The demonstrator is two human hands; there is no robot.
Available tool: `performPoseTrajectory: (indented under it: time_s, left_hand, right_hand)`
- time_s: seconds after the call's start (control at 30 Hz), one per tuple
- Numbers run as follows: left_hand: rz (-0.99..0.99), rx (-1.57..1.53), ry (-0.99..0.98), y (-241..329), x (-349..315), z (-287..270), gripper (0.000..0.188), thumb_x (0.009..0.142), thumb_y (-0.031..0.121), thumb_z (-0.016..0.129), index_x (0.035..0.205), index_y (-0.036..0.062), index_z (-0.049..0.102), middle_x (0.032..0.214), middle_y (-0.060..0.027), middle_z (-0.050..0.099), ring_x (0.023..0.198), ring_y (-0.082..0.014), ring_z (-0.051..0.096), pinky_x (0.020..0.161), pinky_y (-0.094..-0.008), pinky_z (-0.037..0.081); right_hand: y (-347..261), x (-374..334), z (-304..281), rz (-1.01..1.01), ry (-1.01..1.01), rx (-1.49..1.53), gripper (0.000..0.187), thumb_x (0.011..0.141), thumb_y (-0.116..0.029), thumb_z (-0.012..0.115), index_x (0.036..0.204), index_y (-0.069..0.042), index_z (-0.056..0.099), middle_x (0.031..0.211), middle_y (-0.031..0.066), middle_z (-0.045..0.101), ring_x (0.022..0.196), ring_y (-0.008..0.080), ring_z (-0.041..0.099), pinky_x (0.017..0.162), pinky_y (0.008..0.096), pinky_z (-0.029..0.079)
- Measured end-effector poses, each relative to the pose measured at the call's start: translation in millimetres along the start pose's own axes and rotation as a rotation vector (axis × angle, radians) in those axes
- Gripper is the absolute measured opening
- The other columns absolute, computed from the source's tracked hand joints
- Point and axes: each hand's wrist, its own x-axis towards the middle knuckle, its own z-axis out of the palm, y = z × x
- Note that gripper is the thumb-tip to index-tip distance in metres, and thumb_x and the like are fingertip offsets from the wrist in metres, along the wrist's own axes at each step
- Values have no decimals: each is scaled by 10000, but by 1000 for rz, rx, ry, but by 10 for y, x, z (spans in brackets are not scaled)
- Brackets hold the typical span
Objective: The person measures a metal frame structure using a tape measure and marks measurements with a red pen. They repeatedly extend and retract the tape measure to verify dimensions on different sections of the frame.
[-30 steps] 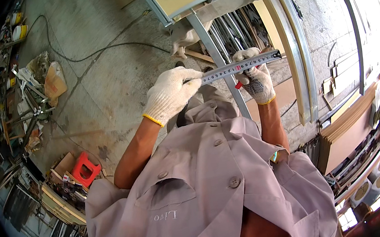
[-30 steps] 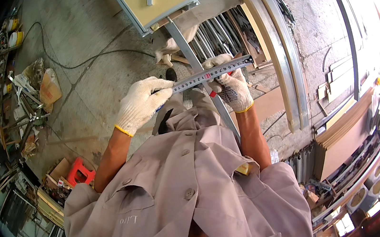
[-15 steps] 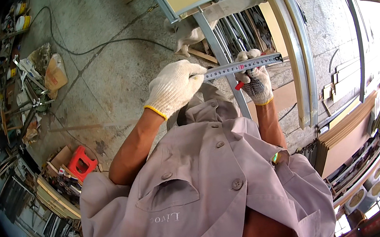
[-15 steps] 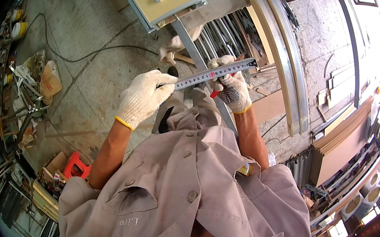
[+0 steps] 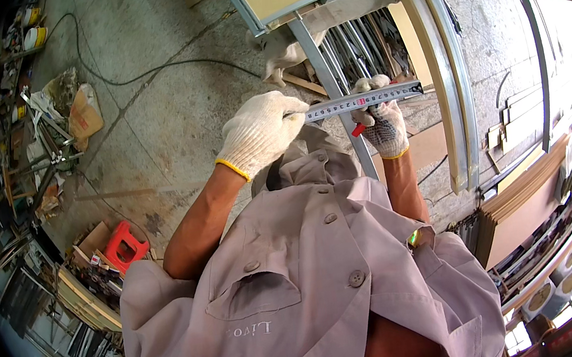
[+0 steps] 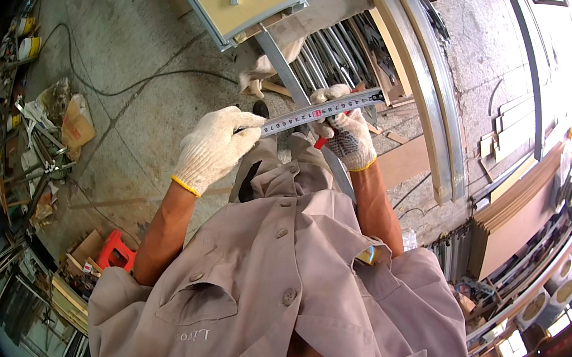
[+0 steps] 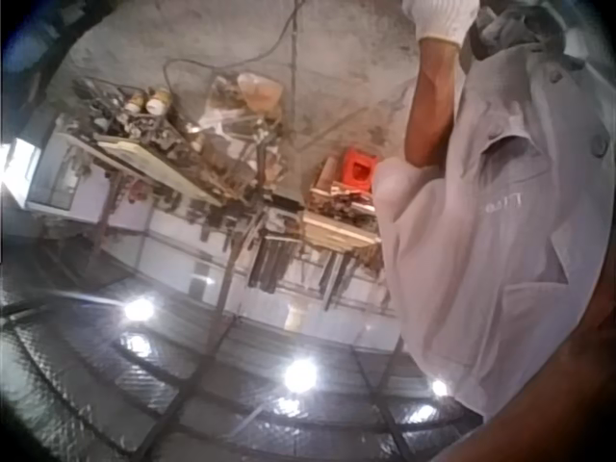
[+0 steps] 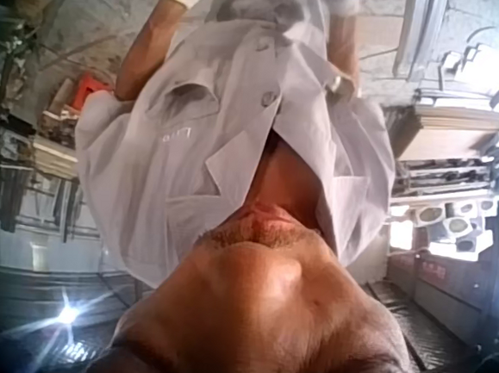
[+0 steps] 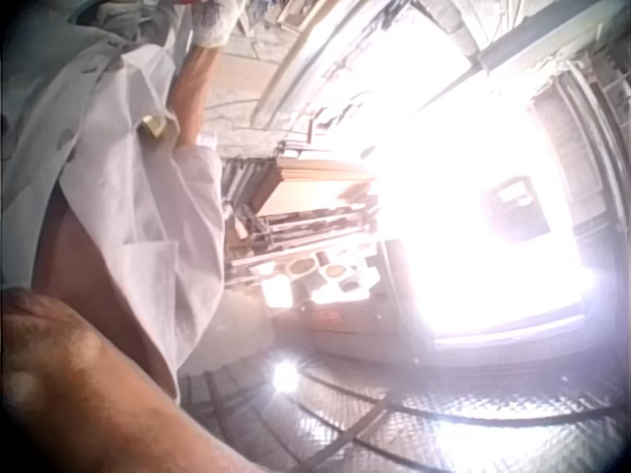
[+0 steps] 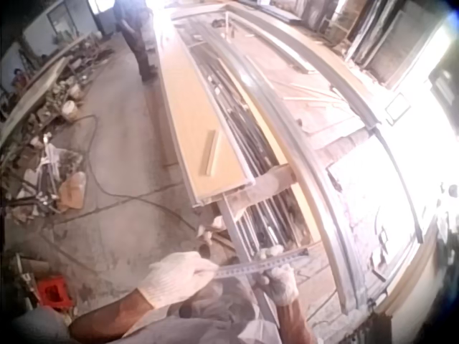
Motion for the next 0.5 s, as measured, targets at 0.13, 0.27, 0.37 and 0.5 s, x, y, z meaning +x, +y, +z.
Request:
performPoseTrajectory:
  time_s: [0.13,0.27,0.37,0.5]
  left_hand:
    - [33,8,2,-47,11,14,293,919,265,611,1145,184,781,1132,-160,712,1043,-383,684,898,-472,556]
    - [29,-11,2,-56,19,19,289,920,271,620,1140,174,782,1135,-162,717,1050,-382,684,902,-467,557]
    - [34,-17,-1,-85,20,30,286,934,282,625,1143,155,774,1114,-149,712,1042,-370,681,903,-449,551]
    - [47,3,-17,-87,21,26,287,961,294,632,1152,120,759,1081,-125,700,1028,-348,675,902,-417,540]
  right_hand:
    - [-3,-3,4,5,18,-4,332,888,-117,805,1166,-154,629,1145,24,618,767,115,540,568,218,454]
    - [9,-3,7,9,23,12,331,880,-121,813,1157,-156,635,1142,22,619,764,112,538,564,216,453]
    - [3,8,8,19,6,11,337,878,-119,816,1160,-157,635,1143,22,620,767,110,538,560,215,452]
    - [13,7,-14,22,9,23,334,880,-109,812,1157,-153,631,1148,25,617,764,109,537,558,215,452]
